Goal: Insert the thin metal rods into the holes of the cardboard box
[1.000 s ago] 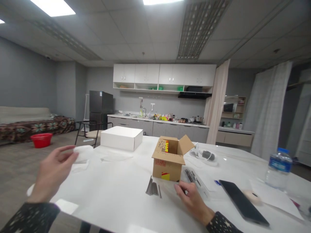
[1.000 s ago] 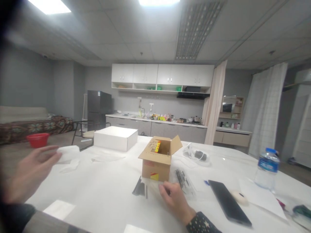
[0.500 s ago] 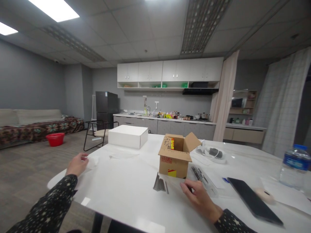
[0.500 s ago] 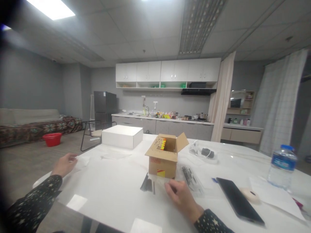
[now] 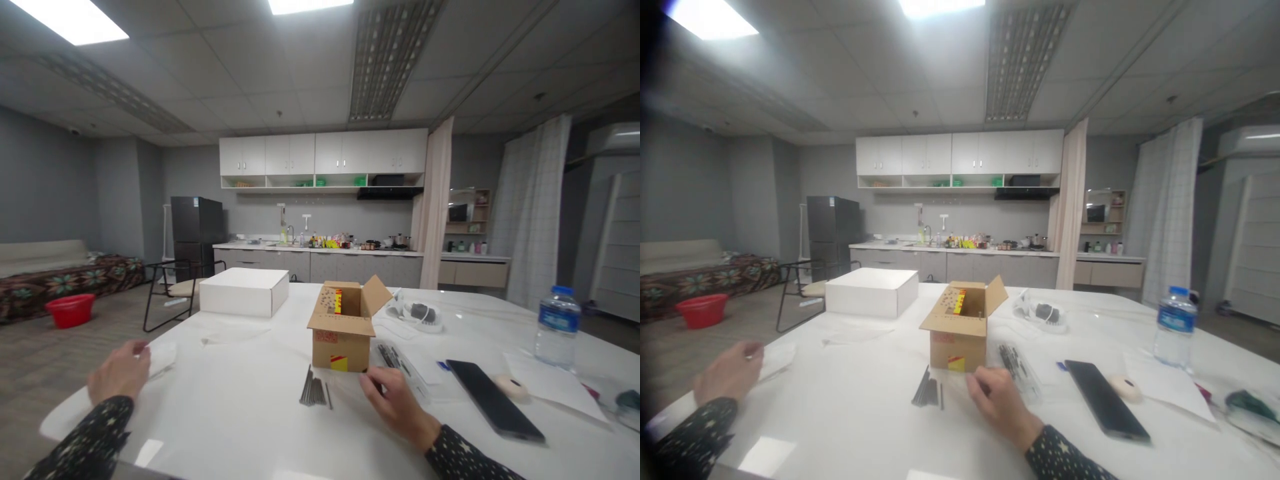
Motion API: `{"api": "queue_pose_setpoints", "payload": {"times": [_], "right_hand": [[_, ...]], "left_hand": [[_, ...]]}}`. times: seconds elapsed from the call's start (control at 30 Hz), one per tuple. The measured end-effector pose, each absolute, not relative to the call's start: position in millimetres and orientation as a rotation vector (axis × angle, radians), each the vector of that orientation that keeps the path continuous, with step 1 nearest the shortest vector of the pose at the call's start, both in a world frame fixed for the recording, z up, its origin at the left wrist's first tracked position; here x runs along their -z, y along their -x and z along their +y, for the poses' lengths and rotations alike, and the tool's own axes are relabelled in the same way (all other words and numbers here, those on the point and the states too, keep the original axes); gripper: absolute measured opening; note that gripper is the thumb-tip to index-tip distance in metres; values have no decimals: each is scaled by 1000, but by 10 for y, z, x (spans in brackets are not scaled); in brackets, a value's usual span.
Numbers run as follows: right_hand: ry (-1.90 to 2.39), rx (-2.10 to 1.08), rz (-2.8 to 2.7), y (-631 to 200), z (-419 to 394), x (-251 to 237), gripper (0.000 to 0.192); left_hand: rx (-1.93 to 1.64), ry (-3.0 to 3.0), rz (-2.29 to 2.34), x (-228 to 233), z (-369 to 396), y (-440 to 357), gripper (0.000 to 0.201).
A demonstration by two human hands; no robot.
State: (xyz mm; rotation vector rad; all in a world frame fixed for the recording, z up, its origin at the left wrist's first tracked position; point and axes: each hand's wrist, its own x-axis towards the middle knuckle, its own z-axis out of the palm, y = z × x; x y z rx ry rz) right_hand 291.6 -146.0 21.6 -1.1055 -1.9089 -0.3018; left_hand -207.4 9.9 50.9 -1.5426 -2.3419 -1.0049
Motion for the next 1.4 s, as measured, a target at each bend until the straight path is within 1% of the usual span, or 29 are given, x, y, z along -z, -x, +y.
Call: {"api": "queue_pose_setpoints", "payload": {"times": [0.07, 0.17, 0.23, 0.33, 0.47, 0.6, 0.8, 1.07, 1.23, 1.4], "right_hand": [[1048, 404, -1840, -2955, -1463, -305, 34], [964, 463, -1695, -3033, -1470, -507, 24], [958, 429, -1603, -3088, -1458, -670, 18], [1019, 369, -1523, -3157, -1393, -903, 15], [1087, 271, -1583, -3212, -1255, -1081, 20], [1085, 242, -1690, -3242, -1177, -1021, 28], [1125, 197, -1835, -3257, -1200, -821, 35], [1113, 161, -1834, -3264, -1169, -786, 37], [1116, 278, -1821, -3238, -1170, -813, 39], [1172, 426, -1820, -3224, -1177, -830, 37]], "left_hand": [[998, 1591, -2366, -586, 93, 1898, 33], [1166, 1786, -2277, -609, 95, 1597, 25], [1217, 1877, -2193, -554, 115, 1403, 21], [1243, 1962, -2079, -415, 161, 1130, 19], [1126, 2109, -1888, -270, 174, 760, 28], [967, 2164, -1819, -233, 92, 410, 39], [844, 2287, -1682, -158, 4, 200, 38], [688, 2329, -1723, -153, -27, 188, 39], [647, 2335, -1753, -161, -43, 162, 39], [685, 2347, -1780, -142, -27, 177, 38]]}}
